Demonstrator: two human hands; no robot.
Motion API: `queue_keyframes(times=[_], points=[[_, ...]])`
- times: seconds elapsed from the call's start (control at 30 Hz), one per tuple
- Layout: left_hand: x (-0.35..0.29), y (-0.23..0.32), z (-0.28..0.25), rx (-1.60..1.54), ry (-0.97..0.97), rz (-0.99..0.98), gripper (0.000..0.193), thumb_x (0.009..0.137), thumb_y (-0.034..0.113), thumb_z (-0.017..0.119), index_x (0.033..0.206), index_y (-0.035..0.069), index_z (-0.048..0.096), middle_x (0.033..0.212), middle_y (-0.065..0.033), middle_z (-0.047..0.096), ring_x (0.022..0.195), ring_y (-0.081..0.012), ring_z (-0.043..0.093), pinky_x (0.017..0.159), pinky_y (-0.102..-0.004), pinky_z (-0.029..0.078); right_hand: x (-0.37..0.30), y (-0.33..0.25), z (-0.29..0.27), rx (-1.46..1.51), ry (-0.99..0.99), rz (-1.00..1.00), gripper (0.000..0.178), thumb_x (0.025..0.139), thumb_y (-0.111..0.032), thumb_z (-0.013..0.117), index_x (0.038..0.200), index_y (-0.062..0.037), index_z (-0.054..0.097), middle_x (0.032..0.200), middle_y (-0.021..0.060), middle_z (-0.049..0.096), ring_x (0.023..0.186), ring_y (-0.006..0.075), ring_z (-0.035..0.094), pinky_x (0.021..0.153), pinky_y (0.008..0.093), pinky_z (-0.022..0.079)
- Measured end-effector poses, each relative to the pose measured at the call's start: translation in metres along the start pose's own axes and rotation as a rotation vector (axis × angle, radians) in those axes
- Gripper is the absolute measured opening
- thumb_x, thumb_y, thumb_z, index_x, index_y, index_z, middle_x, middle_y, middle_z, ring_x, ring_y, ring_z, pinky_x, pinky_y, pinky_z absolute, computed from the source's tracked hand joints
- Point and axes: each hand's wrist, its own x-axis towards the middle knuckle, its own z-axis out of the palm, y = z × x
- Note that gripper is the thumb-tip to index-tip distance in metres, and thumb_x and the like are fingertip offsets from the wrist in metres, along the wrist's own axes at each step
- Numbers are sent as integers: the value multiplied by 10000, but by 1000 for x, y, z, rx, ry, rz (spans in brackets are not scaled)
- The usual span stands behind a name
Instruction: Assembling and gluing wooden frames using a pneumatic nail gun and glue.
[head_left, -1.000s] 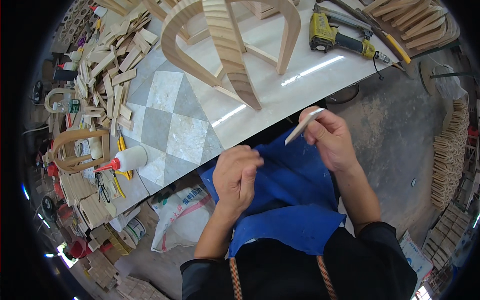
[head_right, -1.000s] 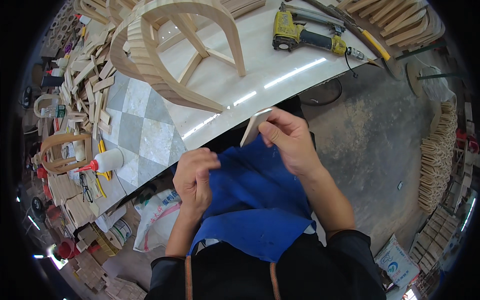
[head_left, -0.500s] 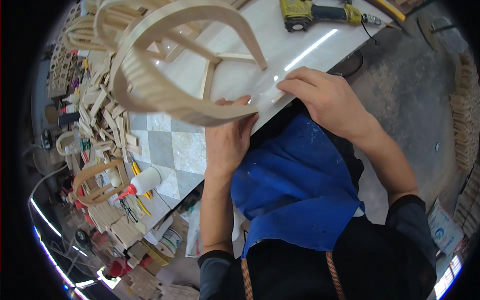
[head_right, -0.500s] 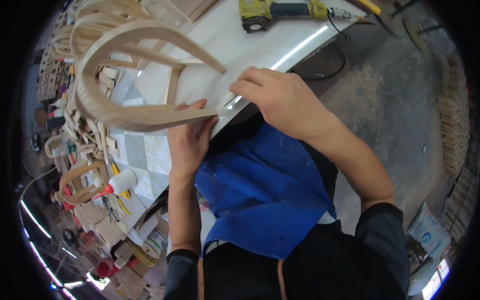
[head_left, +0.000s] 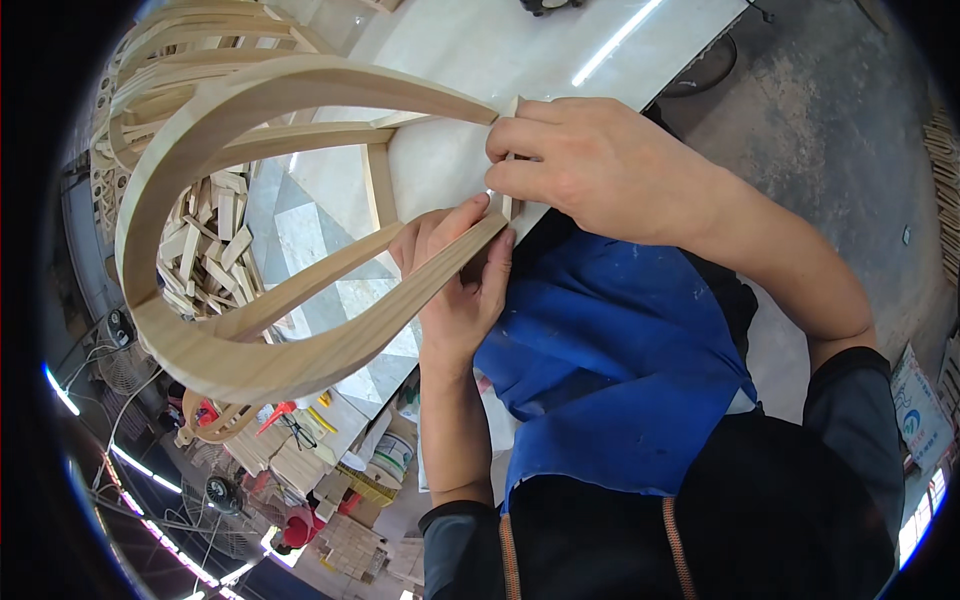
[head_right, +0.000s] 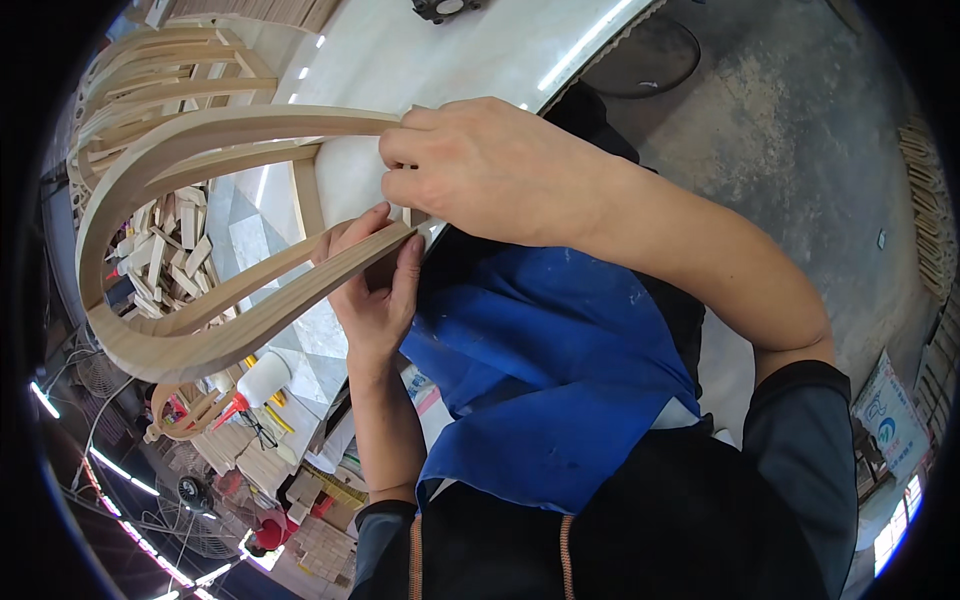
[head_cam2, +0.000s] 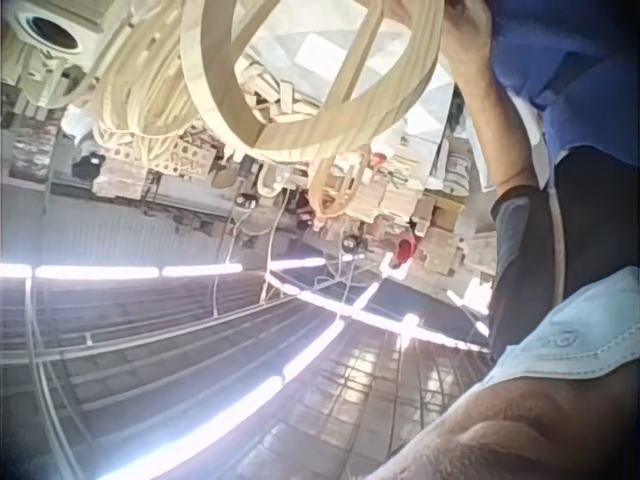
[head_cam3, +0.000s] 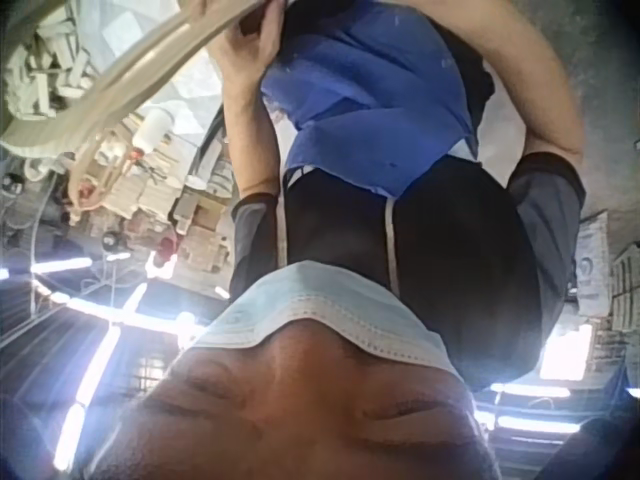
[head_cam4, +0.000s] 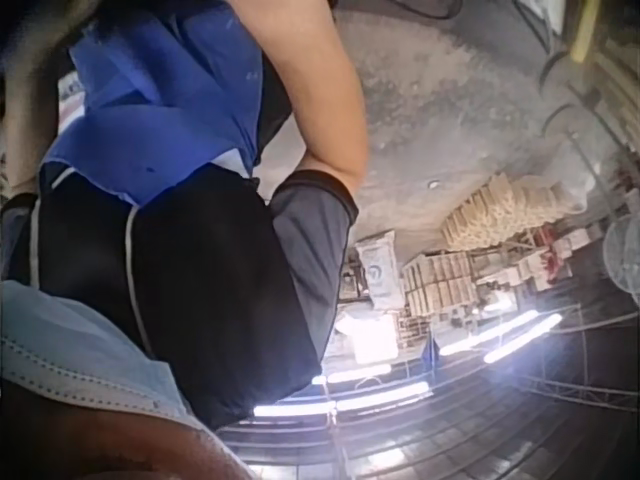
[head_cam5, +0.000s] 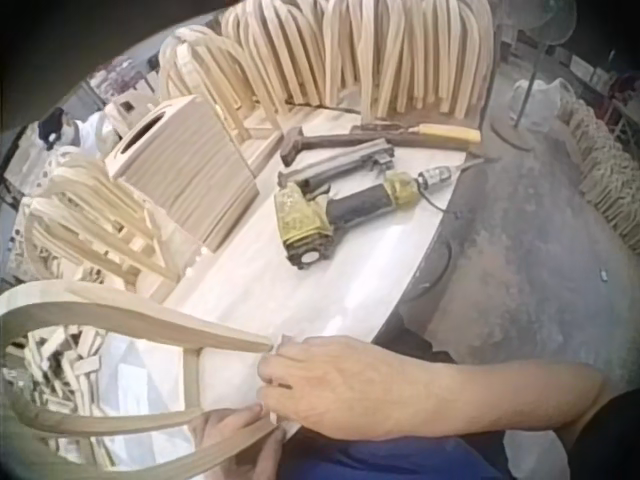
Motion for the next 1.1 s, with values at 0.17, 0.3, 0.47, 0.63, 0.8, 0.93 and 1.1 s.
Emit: queue_keyframes(times=[0.17,0.3,0.47,0.63,0.8,0.93,1.1], points=[[0,-1,-1,5,1,12,405,843,134,848,1225,102,717,986,-54,710,921,-230,634,985,-377,409,6,1,7,-5,-7,-31,66,885,-93,666,947,-80,680,1048,27,645,906,212,618,830,333,533],[1,-3,1,21,4,21,411,837,136,853,1223,103,717,978,-50,713,915,-227,635,983,-376,411,8,2,9,-29,-20,-44,44,888,-105,668,927,-85,670,1047,28,647,920,214,621,841,333,534],[0,-5,1,26,12,27,411,832,138,857,1218,107,718,974,-47,714,908,-223,634,979,-375,413,10,1,10,-49,-31,-54,41,891,-115,672,919,-87,662,1048,32,651,933,217,625,848,333,535],[-1,-6,1,26,13,31,408,833,140,858,1216,115,719,975,-44,713,907,-222,632,975,-373,413,12,-2,9,-53,-55,-55,47,894,-120,672,925,-86,662,1048,38,653,937,220,628,854,336,537],[-2,-5,-1,25,-12,15,415,831,103,859,1222,94,721,1046,-37,730,967,-226,620,1005,-374,403,13,-2,9,-47,-72,-56,46,890,-111,672,927,-87,661,1046,40,652,938,223,630,859,341,540],[-2,-4,-2,11,-34,-6,420,828,62,858,1226,70,724,1114,-33,747,1022,-231,610,1037,-376,394,13,1,11,-20,-62,-65,51,879,-93,672,928,-84,660,1043,41,652,939,227,629,860,347,544],[-1,-3,-2,-6,-28,-8,401,830,54,848,1211,75,724,1100,-35,744,1008,-232,614,1036,-375,394,12,6,15,53,-48,-72,85,858,-57,676,941,-74,663,1042,44,651,937,236,625,861,354,549]])
